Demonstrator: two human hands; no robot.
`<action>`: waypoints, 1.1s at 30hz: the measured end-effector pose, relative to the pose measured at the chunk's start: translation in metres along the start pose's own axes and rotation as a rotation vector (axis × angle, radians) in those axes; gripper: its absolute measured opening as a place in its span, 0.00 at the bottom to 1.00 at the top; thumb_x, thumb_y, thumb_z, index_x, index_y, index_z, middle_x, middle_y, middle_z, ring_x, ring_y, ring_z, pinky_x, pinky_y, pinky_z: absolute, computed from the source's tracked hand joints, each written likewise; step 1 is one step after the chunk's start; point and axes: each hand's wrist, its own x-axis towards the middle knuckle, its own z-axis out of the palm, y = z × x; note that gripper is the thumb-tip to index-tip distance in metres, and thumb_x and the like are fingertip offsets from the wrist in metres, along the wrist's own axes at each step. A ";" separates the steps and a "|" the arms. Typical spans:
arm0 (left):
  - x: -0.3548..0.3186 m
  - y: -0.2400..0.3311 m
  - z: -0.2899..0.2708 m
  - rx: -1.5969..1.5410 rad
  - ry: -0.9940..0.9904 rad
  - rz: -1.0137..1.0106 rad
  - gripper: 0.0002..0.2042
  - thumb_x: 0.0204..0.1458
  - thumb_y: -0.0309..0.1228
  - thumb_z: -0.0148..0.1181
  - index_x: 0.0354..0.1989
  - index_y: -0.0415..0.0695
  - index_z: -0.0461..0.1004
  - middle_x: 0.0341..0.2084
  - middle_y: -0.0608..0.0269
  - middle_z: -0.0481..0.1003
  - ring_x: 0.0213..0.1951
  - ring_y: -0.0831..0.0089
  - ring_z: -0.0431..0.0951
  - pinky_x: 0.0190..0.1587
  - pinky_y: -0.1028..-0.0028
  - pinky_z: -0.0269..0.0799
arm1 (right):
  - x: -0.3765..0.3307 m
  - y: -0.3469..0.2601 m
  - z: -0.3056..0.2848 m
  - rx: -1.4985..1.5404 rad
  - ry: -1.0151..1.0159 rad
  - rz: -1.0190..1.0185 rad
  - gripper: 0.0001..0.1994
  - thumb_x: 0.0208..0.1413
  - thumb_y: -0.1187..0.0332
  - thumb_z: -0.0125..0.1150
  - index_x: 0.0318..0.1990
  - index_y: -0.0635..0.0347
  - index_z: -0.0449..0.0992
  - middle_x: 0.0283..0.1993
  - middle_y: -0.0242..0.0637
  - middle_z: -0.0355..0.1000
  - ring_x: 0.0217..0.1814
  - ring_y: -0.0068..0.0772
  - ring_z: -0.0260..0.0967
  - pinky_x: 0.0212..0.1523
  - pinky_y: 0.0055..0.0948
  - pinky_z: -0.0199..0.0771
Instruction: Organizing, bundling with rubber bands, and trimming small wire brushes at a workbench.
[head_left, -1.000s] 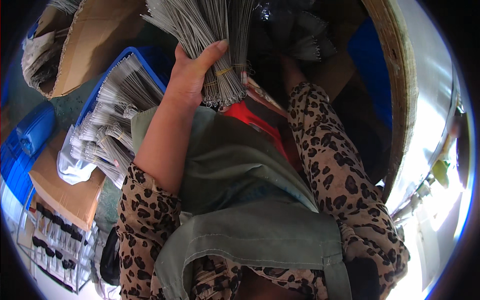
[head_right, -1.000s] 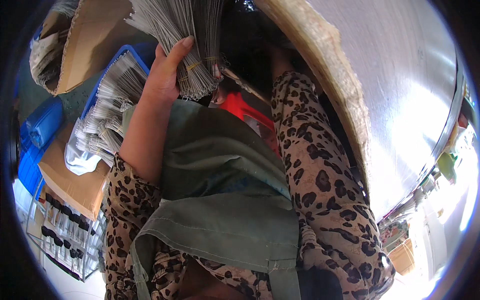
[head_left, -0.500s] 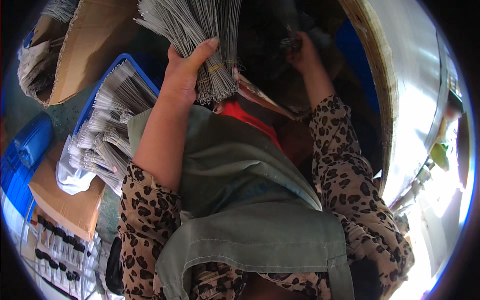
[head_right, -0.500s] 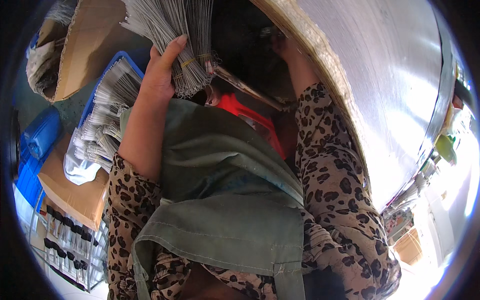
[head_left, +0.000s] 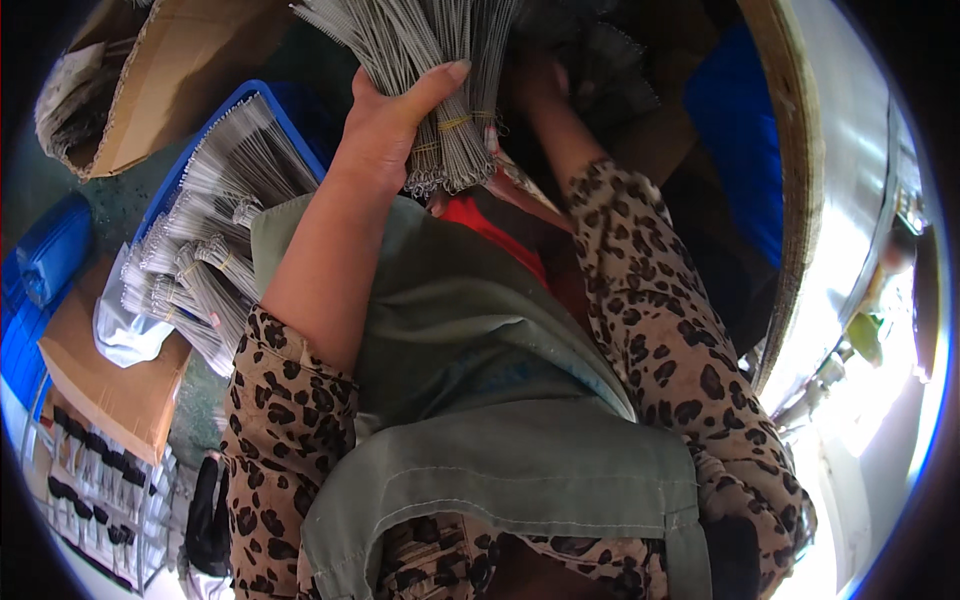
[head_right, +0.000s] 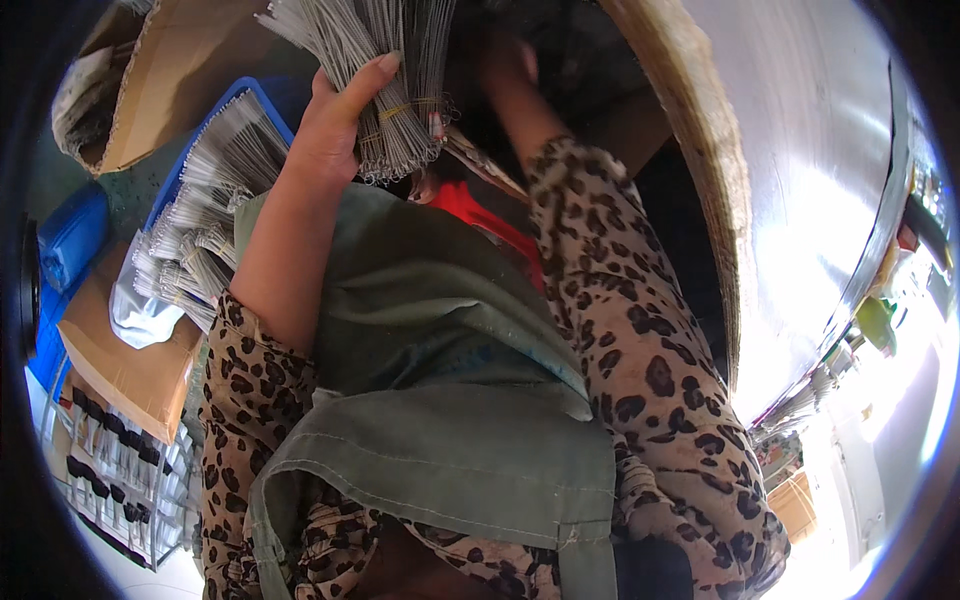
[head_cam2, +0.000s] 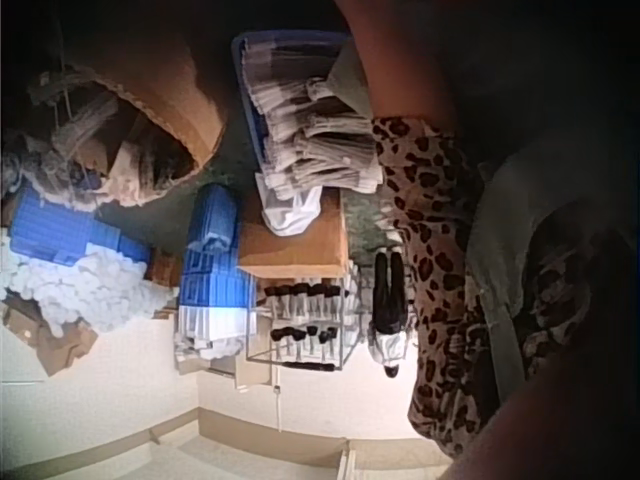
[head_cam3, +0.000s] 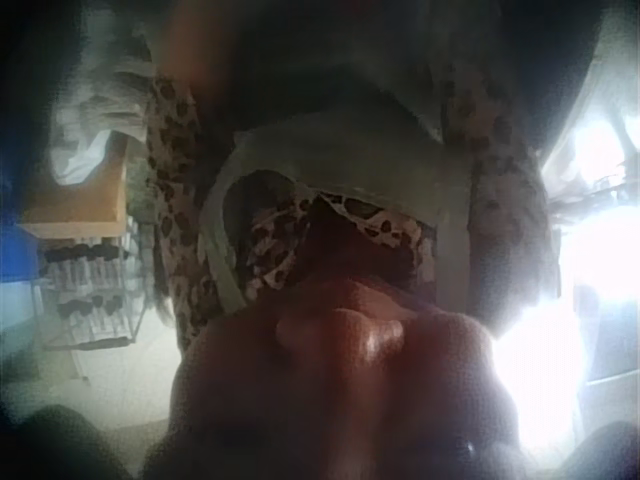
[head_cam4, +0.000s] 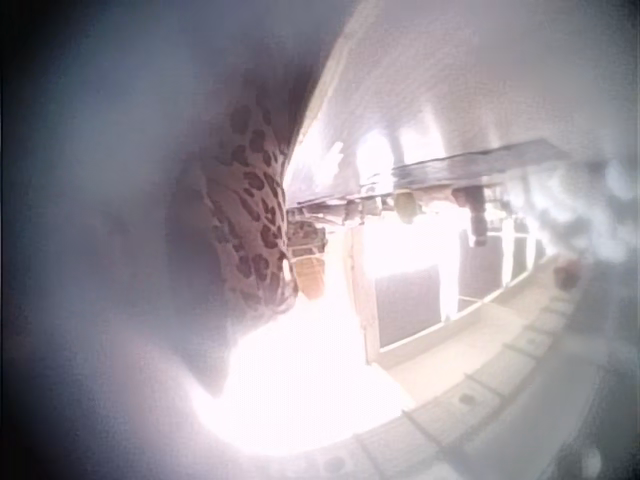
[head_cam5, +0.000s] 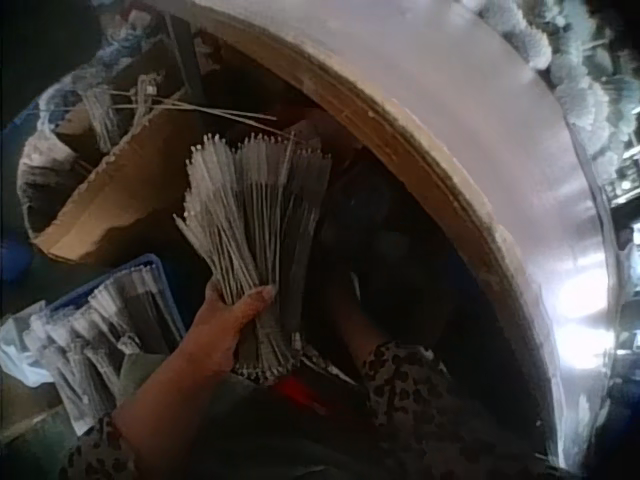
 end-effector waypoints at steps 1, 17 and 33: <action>0.000 0.000 -0.001 0.016 -0.011 -0.001 0.45 0.35 0.35 0.74 0.56 0.31 0.49 0.45 0.47 0.68 0.46 0.61 0.73 0.48 0.66 0.72 | -0.014 0.016 -0.019 -0.026 0.143 0.038 0.15 0.52 0.60 0.55 0.46 0.51 0.75 0.49 0.46 0.72 0.51 0.50 0.70 0.48 0.45 0.71; 0.003 -0.002 0.016 0.040 -0.032 -0.039 0.43 0.34 0.35 0.74 0.56 0.32 0.51 0.42 0.49 0.70 0.44 0.64 0.74 0.46 0.68 0.72 | 0.045 0.200 0.041 1.005 0.058 0.575 0.20 0.51 0.59 0.62 0.47 0.62 0.73 0.46 0.40 0.73 0.48 0.36 0.70 0.48 0.34 0.71; 0.004 -0.003 0.014 0.050 -0.036 -0.005 0.43 0.35 0.35 0.73 0.55 0.30 0.50 0.43 0.48 0.70 0.44 0.63 0.74 0.46 0.67 0.73 | -0.081 0.049 0.021 0.189 -0.058 -0.079 0.15 0.57 0.68 0.53 0.51 0.62 0.71 0.47 0.40 0.74 0.48 0.34 0.71 0.51 0.34 0.67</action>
